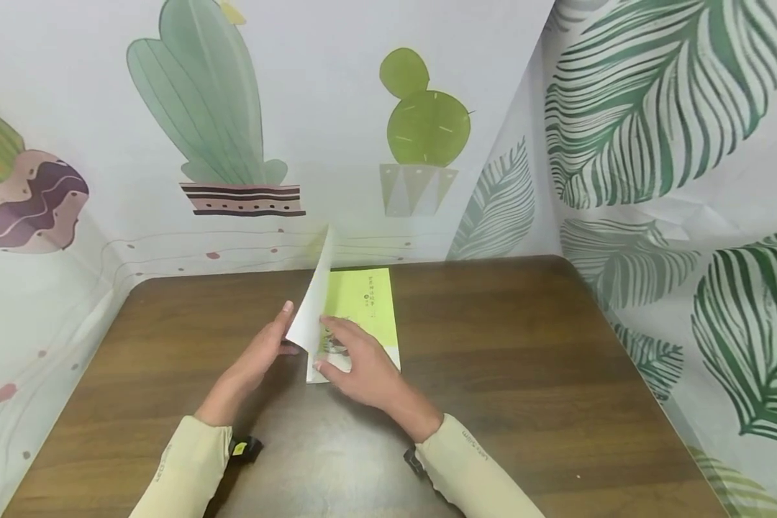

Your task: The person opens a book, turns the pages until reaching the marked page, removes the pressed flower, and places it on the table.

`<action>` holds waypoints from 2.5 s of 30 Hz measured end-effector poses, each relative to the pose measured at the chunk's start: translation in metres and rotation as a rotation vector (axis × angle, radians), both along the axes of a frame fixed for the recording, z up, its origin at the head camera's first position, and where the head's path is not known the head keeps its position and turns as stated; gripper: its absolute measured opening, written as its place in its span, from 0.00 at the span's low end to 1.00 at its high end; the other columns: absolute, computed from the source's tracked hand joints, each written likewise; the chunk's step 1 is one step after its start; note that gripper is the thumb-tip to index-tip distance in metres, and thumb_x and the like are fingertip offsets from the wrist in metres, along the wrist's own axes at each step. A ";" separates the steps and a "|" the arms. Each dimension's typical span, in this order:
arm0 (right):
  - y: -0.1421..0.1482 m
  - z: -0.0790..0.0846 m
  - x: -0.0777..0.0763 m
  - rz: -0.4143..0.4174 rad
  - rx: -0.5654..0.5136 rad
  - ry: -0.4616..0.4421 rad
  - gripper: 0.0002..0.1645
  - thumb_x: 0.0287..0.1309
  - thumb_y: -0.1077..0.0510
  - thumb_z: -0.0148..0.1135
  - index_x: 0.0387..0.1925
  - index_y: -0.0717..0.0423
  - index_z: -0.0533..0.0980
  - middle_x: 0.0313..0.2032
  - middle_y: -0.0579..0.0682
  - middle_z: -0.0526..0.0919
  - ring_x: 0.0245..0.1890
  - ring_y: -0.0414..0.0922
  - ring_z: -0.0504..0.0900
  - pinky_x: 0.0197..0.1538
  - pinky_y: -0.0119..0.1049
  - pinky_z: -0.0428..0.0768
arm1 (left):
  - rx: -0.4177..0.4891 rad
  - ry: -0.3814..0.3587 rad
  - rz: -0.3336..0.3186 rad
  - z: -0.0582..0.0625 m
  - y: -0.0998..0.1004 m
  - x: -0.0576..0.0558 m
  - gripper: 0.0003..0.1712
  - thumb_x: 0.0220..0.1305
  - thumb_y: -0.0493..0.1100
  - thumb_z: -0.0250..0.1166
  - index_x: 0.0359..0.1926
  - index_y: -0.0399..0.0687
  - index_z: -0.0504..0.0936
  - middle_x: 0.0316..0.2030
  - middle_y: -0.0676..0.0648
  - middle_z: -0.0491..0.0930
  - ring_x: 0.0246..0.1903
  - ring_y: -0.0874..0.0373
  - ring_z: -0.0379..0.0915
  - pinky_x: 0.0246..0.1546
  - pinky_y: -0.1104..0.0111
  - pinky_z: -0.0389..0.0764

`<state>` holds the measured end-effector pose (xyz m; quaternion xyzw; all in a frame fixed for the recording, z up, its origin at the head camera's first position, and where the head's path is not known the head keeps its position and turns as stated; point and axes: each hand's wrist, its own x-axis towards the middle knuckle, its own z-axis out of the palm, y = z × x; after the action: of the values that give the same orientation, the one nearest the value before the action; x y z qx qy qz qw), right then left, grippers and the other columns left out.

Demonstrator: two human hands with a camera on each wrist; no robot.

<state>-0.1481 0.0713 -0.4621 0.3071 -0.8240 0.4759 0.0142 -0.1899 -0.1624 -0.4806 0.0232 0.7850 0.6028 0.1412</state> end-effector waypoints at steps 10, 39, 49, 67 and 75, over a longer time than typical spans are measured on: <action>-0.007 -0.002 0.009 0.100 0.159 0.051 0.48 0.67 0.52 0.74 0.82 0.52 0.61 0.80 0.48 0.64 0.78 0.45 0.67 0.76 0.46 0.69 | 0.217 -0.031 -0.045 0.006 -0.018 0.005 0.56 0.75 0.80 0.27 0.77 0.42 0.66 0.65 0.35 0.75 0.58 0.55 0.77 0.71 0.46 0.68; -0.007 0.002 0.016 0.253 0.412 0.041 0.42 0.75 0.48 0.64 0.82 0.52 0.60 0.78 0.48 0.68 0.77 0.44 0.68 0.78 0.40 0.65 | 0.082 -0.043 0.172 0.022 -0.071 -0.001 0.36 0.79 0.54 0.61 0.76 0.37 0.66 0.48 0.41 0.81 0.38 0.57 0.84 0.38 0.61 0.88; 0.003 0.003 0.009 0.207 0.389 0.043 0.26 0.72 0.54 0.66 0.66 0.59 0.77 0.67 0.52 0.79 0.70 0.48 0.76 0.73 0.44 0.72 | -0.214 0.046 0.225 0.014 -0.071 0.003 0.41 0.76 0.46 0.66 0.79 0.34 0.59 0.74 0.30 0.66 0.66 0.38 0.70 0.65 0.48 0.75; 0.057 0.006 -0.024 -0.085 0.462 -0.045 0.35 0.58 0.55 0.80 0.66 0.57 0.80 0.72 0.58 0.72 0.72 0.59 0.69 0.73 0.55 0.70 | -0.477 0.389 0.047 -0.001 -0.073 0.010 0.39 0.65 0.35 0.74 0.75 0.40 0.73 0.81 0.36 0.43 0.78 0.32 0.47 0.73 0.38 0.60; 0.060 0.000 -0.026 -0.045 0.561 -0.073 0.46 0.51 0.51 0.86 0.71 0.54 0.77 0.78 0.55 0.66 0.78 0.57 0.61 0.77 0.55 0.65 | -0.585 0.444 -0.117 -0.001 -0.066 0.010 0.38 0.67 0.40 0.73 0.75 0.43 0.73 0.83 0.41 0.49 0.81 0.35 0.40 0.76 0.36 0.53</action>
<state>-0.1746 0.1316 -0.4622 0.2633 -0.9302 0.2394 -0.0903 -0.1795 -0.2285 -0.4813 0.1569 0.9328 0.3243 0.0023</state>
